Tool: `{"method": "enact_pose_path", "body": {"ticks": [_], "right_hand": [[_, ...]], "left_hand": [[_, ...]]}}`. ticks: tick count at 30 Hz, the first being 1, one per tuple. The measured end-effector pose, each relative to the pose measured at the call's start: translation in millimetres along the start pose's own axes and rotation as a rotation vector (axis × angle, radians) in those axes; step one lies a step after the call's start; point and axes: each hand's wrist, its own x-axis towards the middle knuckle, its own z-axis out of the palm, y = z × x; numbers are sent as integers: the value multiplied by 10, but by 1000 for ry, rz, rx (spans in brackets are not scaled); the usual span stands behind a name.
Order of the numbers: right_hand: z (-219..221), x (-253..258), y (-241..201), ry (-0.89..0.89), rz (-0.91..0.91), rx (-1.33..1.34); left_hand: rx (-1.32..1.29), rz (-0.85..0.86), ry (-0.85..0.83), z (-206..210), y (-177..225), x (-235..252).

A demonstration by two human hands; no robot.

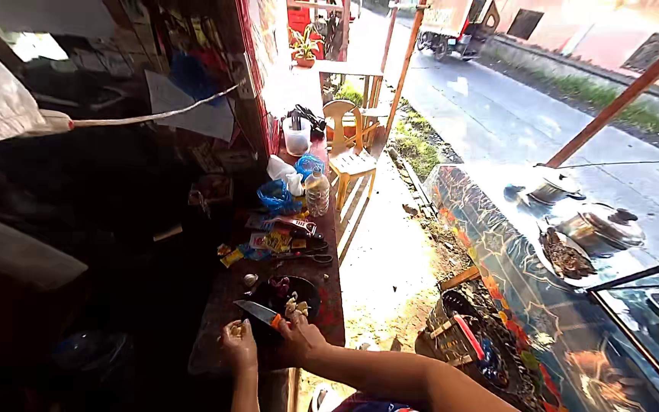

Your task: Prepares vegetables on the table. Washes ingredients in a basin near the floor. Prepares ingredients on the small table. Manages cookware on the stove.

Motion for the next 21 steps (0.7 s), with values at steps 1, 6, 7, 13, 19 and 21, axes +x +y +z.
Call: {"method": "enact_pose_path", "body": {"ticks": [1, 6, 7, 13, 19, 21], "right_hand": [[-20, 26, -45, -18, 6, -11], [-43, 126, -196, -43, 12, -115], [-57, 137, -232, -43, 6, -147], [-105, 14, -151, 38, -65, -228], [-420, -309, -80, 19, -321, -270], [-429, -390, -13, -12, -429, -299]], "left_hand": [[-110, -77, 13, -27, 15, 9], [-776, -470, -63, -282, 308, -126], [-858, -498, -90, -342, 337, -155], [-1206, -603, -174, -586, 349, -532], [-1262, -703, 92, -688, 24, -1337], [-1297, -765, 215, -673, -57, -1801]]}}
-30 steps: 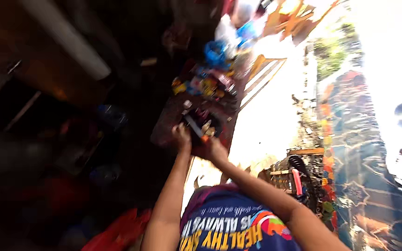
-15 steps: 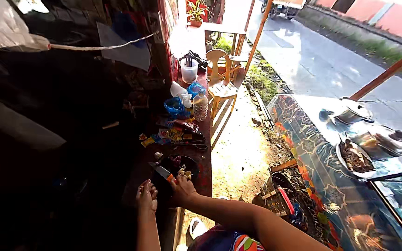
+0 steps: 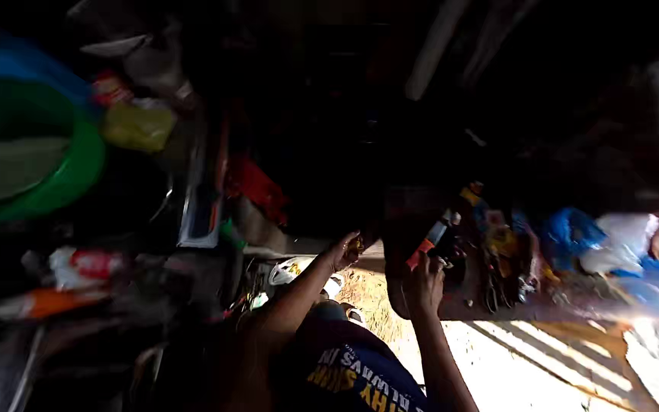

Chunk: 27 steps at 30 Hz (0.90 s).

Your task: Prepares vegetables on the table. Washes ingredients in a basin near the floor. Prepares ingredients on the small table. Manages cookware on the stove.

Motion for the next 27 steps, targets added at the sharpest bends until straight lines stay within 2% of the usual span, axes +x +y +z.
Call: {"method": "enact_pose_path", "body": {"ticks": [6, 8, 10, 17, 22, 25, 27], "right_hand": [[225, -310, 92, -67, -312, -16], [297, -437, 20, -192, -360, -28], [371, -567, -127, -297, -417, -11], [814, -1103, -936, -558, -613, -87], [1200, -1481, -1796, -719, -706, -47], [1273, -1651, -2395, -676, -779, 35], [1264, -1706, -2712, -640, -839, 70]], "left_hand": [[-381, -22, 326, -797, -939, -920], [-488, -5, 403, -1005, -1253, -1257], [-553, 38, 467, -1168, -1503, -1593], [-789, 183, 600, -1708, -1904, -2466], [-799, 236, 663, -2172, -1964, -3123], [-765, 335, 672, -2461, -1718, -3408], [-703, 386, 654, -2577, -1382, -3550]]}}
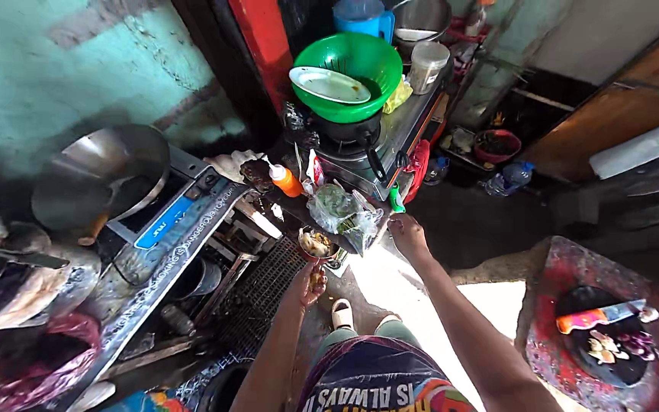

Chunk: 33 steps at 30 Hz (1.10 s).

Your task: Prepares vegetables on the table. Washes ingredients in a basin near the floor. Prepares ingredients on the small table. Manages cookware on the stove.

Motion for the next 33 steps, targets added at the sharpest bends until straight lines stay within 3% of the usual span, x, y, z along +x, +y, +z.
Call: {"method": "enact_pose_path", "body": {"ticks": [5, 10, 16, 20, 27, 33], "right_hand": [[5, 249, -265, 81, -74, 15], [-221, 526, -285, 99, -102, 24], [-702, 948, -60, 63, -151, 11], [-947, 1204, 2, 47, -218, 91], [-1025, 1576, -445, 13, -348, 167], [-1142, 1977, -1019, -6, -21, 697]], "left_hand": [[241, 150, -104, 750, 918, -36], [254, 282, -139, 1451, 1544, 69], [281, 319, 9, 2074, 2146, 277], [289, 297, 111, 2270, 2286, 416], [265, 308, 235, 2486, 2386, 561], [250, 408, 282, 2513, 2436, 565]]}}
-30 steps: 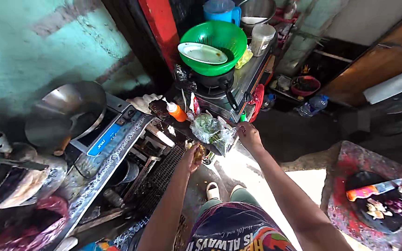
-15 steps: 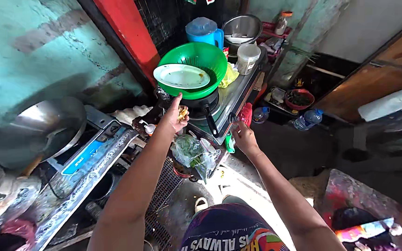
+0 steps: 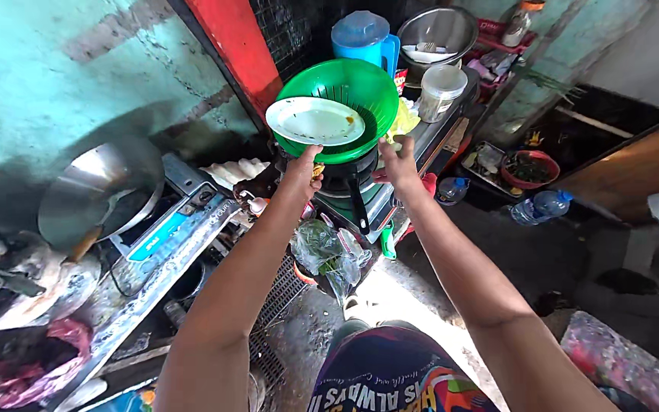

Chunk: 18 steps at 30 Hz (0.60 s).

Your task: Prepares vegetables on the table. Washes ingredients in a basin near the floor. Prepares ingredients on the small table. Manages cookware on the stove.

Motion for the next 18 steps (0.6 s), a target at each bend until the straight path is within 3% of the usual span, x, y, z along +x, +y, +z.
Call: {"method": "enact_pose_path", "body": {"ticks": [6, 13, 18], "right_hand": [[211, 389, -200, -62, 295, 166], [-98, 84, -528, -93, 123, 133], [-591, -53, -915, -62, 24, 181]], "left_hand": [[-121, 149, -108, 10, -118, 17], [-258, 233, -152, 132, 59, -381], [-190, 328, -322, 495, 353, -647]]}}
